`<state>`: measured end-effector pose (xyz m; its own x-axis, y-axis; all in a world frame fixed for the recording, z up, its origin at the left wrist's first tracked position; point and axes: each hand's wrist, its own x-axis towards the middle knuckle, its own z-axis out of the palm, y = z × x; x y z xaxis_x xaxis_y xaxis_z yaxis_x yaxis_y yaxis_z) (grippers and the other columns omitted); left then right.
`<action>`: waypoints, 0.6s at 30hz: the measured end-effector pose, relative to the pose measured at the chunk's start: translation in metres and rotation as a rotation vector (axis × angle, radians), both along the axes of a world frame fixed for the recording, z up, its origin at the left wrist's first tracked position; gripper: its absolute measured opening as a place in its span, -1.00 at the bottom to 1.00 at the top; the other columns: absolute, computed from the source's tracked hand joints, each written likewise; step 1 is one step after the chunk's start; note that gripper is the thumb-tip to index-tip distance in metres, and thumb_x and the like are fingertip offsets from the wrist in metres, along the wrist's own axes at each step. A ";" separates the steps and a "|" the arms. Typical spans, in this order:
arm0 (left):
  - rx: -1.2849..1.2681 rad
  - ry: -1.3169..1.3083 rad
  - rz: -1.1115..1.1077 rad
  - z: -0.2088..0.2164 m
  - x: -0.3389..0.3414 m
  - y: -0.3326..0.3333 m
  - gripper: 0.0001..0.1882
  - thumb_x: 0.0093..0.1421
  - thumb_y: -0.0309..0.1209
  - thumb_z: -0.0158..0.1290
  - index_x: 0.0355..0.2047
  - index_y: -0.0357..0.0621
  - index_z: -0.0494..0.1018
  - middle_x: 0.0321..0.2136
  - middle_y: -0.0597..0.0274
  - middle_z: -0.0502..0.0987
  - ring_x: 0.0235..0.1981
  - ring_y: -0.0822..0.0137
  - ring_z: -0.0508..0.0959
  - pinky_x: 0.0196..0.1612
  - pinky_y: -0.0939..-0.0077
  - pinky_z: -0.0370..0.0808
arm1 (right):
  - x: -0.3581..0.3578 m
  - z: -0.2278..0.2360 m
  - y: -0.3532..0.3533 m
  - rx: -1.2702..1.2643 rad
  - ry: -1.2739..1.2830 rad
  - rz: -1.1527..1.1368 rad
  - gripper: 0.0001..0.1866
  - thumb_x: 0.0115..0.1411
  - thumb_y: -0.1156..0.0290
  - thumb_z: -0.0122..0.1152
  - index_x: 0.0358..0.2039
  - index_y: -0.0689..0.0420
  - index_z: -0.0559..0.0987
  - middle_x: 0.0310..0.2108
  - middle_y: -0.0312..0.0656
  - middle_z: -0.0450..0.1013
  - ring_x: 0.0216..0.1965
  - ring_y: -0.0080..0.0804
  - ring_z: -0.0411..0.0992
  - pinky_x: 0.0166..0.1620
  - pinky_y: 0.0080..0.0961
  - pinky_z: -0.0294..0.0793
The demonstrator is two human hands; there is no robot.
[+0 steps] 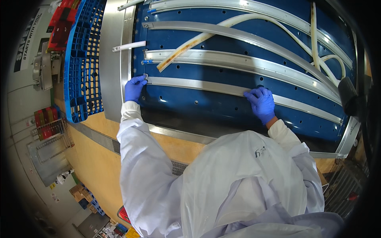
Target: The person places and secures long white strips onto a blue curved machine surface using a small metal tool. They retrieve additional strips from a nearby cart and continue arranging and fastening them in place.
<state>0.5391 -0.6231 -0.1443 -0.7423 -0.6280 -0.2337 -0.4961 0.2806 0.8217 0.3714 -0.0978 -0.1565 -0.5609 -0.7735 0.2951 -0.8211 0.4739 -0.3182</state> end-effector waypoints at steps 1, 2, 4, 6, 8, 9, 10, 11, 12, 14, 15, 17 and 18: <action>-0.045 -0.037 -0.052 0.005 -0.003 -0.002 -0.70 0.06 -0.60 0.25 -0.15 -0.21 0.61 -0.21 0.22 0.65 -0.19 0.44 0.60 -0.03 0.59 0.50 | 0.000 0.000 -0.001 0.003 0.002 0.000 -0.62 -0.04 0.50 0.22 -0.16 -0.15 0.61 -0.28 -0.32 0.44 -0.20 -0.20 0.36 -0.13 -0.23 0.37; -0.140 -0.073 -0.110 0.010 -0.004 -0.001 -0.70 0.03 -0.59 0.27 -0.17 -0.18 0.62 -0.24 0.23 0.66 -0.20 0.44 0.61 -0.04 0.59 0.50 | 0.001 -0.001 -0.001 0.007 0.003 -0.001 -0.62 -0.04 0.50 0.23 -0.16 -0.15 0.61 -0.28 -0.32 0.44 -0.20 -0.20 0.36 -0.13 -0.23 0.37; -0.159 -0.105 -0.125 0.016 -0.006 -0.003 -0.70 0.02 -0.58 0.28 -0.18 -0.16 0.63 -0.26 0.24 0.66 -0.21 0.44 0.61 -0.04 0.59 0.50 | 0.000 -0.001 -0.003 0.022 -0.006 0.005 -0.61 -0.05 0.49 0.22 -0.16 -0.15 0.61 -0.26 -0.32 0.44 -0.18 -0.20 0.37 -0.12 -0.23 0.36; -0.148 -0.113 -0.161 0.022 -0.008 -0.007 -0.68 0.03 -0.53 0.29 -0.15 -0.16 0.62 -0.25 0.19 0.65 -0.21 0.38 0.61 -0.05 0.55 0.50 | 0.000 -0.002 -0.002 0.051 -0.034 0.005 -0.60 -0.09 0.48 0.21 -0.17 -0.14 0.61 -0.23 -0.31 0.45 -0.13 -0.20 0.37 -0.08 -0.22 0.36; -0.352 -0.188 -0.286 0.032 -0.012 -0.011 -0.63 0.07 -0.47 0.27 -0.07 -0.16 0.58 -0.17 0.14 0.61 -0.14 0.33 0.59 -0.02 0.52 0.49 | 0.001 0.000 0.001 0.022 -0.102 0.015 -0.64 -0.05 0.44 0.22 -0.17 -0.11 0.61 -0.22 -0.30 0.46 -0.14 -0.19 0.37 -0.09 -0.22 0.36; -0.451 -0.204 -0.366 0.036 -0.020 -0.002 -0.61 0.08 -0.45 0.27 -0.04 -0.16 0.56 -0.14 0.11 0.60 -0.11 0.31 0.58 -0.01 0.50 0.48 | 0.000 0.001 0.005 0.014 -0.127 -0.003 -0.66 -0.03 0.42 0.23 -0.17 -0.09 0.61 -0.22 -0.29 0.47 -0.14 -0.19 0.38 -0.09 -0.22 0.36; -0.668 -0.105 -0.431 0.044 -0.033 0.023 -0.54 0.14 -0.38 0.23 0.07 -0.14 0.48 -0.04 0.05 0.53 0.00 0.22 0.52 0.05 0.41 0.45 | 0.000 0.001 0.012 -0.023 -0.131 0.003 -0.70 0.01 0.39 0.23 -0.18 -0.07 0.61 -0.22 -0.27 0.47 -0.15 -0.18 0.38 -0.09 -0.22 0.36; -0.607 -0.030 -0.426 0.051 -0.039 0.042 -0.52 0.17 -0.38 0.21 0.11 -0.15 0.44 -0.01 0.04 0.49 0.06 0.14 0.47 0.12 0.35 0.39 | 0.003 0.008 0.014 -0.050 -0.133 0.009 -0.73 0.04 0.35 0.24 -0.18 -0.06 0.61 -0.22 -0.26 0.48 -0.16 -0.18 0.39 -0.09 -0.22 0.35; -0.501 0.046 -0.364 0.048 -0.027 0.045 -0.54 0.19 -0.39 0.18 0.10 -0.19 0.44 0.00 0.04 0.48 0.04 0.09 0.47 0.13 0.31 0.37 | 0.008 0.025 0.010 -0.081 -0.073 0.029 -0.74 0.08 0.28 0.26 -0.17 -0.05 0.60 -0.24 -0.24 0.47 -0.16 -0.18 0.38 -0.08 -0.21 0.35; -0.663 0.076 -0.434 0.059 -0.029 0.085 -0.63 0.16 -0.43 0.19 0.00 -0.22 0.50 -0.08 0.02 0.51 -0.03 0.11 0.49 0.07 0.27 0.40 | 0.012 0.032 0.024 -0.091 -0.096 0.009 -0.68 0.10 0.24 0.27 -0.10 -0.10 0.58 -0.19 -0.27 0.45 -0.08 -0.24 0.36 -0.02 -0.25 0.34; -0.632 0.142 -0.510 0.055 -0.026 0.093 -0.66 0.18 -0.44 0.17 -0.03 -0.23 0.50 -0.09 0.03 0.50 -0.04 0.10 0.48 0.06 0.28 0.39 | 0.011 0.036 0.038 -0.176 -0.034 -0.006 -0.68 0.09 0.23 0.27 -0.09 -0.11 0.58 -0.19 -0.27 0.45 -0.07 -0.24 0.36 -0.01 -0.25 0.34; -0.742 0.124 -0.728 0.062 -0.039 0.137 -0.70 0.18 -0.46 0.15 -0.07 -0.24 0.51 -0.12 0.03 0.50 -0.05 0.09 0.47 0.07 0.30 0.38 | 0.006 0.039 0.084 -0.154 -0.023 -0.143 -0.67 0.09 0.22 0.28 -0.10 -0.11 0.59 -0.19 -0.27 0.45 -0.08 -0.22 0.36 0.00 -0.24 0.34; -0.679 0.125 -0.766 0.059 -0.048 0.158 -0.72 0.19 -0.47 0.15 -0.08 -0.24 0.52 -0.12 0.03 0.49 -0.05 0.09 0.46 0.07 0.30 0.38 | 0.004 0.039 0.107 -0.158 -0.024 -0.192 -0.67 0.08 0.21 0.29 -0.11 -0.11 0.59 -0.19 -0.26 0.44 -0.08 -0.21 0.37 0.00 -0.24 0.34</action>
<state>0.4908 -0.4649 -0.0852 -0.9936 0.0529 0.1001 0.0893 0.9095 0.4059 0.3754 0.0093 -0.1176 -0.7012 -0.5977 0.3885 -0.7122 0.5633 -0.4188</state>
